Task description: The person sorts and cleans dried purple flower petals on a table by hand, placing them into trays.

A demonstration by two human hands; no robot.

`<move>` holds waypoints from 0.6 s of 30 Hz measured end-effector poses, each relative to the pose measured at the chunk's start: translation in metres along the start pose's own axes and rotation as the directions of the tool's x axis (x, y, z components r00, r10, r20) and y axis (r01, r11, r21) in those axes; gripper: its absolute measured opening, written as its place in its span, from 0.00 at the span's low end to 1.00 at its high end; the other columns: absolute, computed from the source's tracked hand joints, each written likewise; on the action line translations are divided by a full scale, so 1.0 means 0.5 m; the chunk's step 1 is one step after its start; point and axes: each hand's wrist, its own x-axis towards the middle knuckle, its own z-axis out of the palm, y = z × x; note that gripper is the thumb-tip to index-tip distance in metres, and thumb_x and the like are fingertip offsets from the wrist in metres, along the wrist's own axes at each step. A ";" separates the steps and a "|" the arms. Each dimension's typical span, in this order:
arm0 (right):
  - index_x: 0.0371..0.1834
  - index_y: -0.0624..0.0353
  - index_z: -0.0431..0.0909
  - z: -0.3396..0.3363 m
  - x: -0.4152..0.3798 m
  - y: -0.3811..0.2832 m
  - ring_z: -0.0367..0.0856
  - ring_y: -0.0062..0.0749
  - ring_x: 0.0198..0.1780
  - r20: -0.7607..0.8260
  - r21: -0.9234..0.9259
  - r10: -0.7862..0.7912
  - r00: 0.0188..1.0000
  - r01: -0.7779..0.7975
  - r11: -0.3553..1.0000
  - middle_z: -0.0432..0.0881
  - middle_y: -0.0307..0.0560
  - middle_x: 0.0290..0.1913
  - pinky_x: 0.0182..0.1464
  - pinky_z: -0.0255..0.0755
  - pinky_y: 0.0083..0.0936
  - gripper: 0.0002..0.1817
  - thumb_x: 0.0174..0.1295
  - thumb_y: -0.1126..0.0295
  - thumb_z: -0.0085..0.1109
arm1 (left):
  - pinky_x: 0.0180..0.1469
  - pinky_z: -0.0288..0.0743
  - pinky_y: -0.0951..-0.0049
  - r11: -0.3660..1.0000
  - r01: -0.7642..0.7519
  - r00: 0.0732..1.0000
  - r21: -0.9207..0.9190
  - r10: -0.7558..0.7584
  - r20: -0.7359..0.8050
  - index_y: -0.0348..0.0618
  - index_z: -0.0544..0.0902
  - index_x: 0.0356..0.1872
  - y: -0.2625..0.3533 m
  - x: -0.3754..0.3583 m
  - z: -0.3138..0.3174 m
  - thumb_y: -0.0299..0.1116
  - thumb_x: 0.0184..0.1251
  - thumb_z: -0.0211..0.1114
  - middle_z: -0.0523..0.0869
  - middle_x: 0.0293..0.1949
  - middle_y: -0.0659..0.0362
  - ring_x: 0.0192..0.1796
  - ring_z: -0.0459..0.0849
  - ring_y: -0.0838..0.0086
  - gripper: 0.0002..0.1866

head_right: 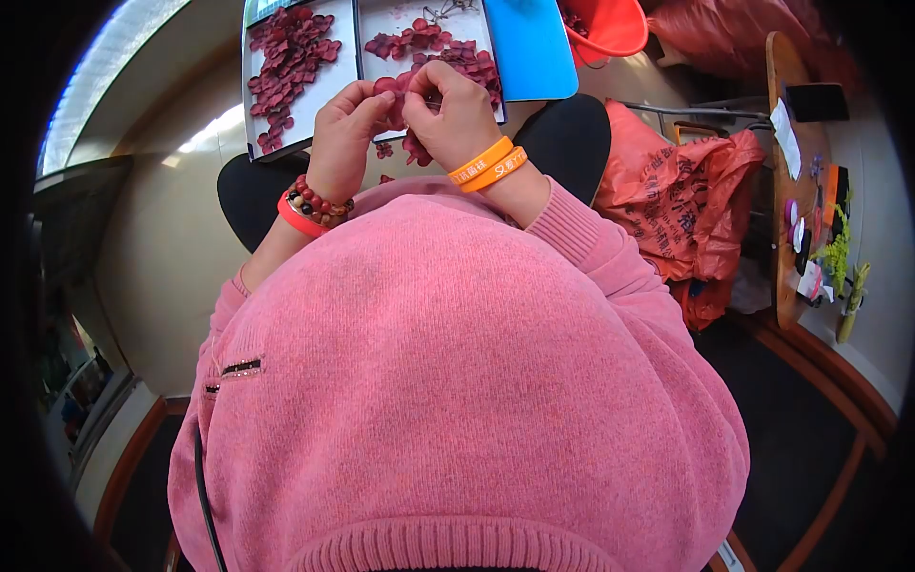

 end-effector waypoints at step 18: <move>0.29 0.63 0.77 0.008 -0.004 0.011 0.79 0.33 0.27 0.004 -0.097 -0.195 0.981 0.195 0.976 0.77 0.47 0.28 0.29 0.73 0.24 0.04 0.49 0.79 0.59 | 0.43 0.74 0.80 0.994 -0.102 0.994 -0.034 0.100 -0.043 0.36 0.79 0.38 -0.001 -0.007 0.010 0.26 0.64 0.58 0.82 0.33 0.62 0.36 0.80 0.80 0.05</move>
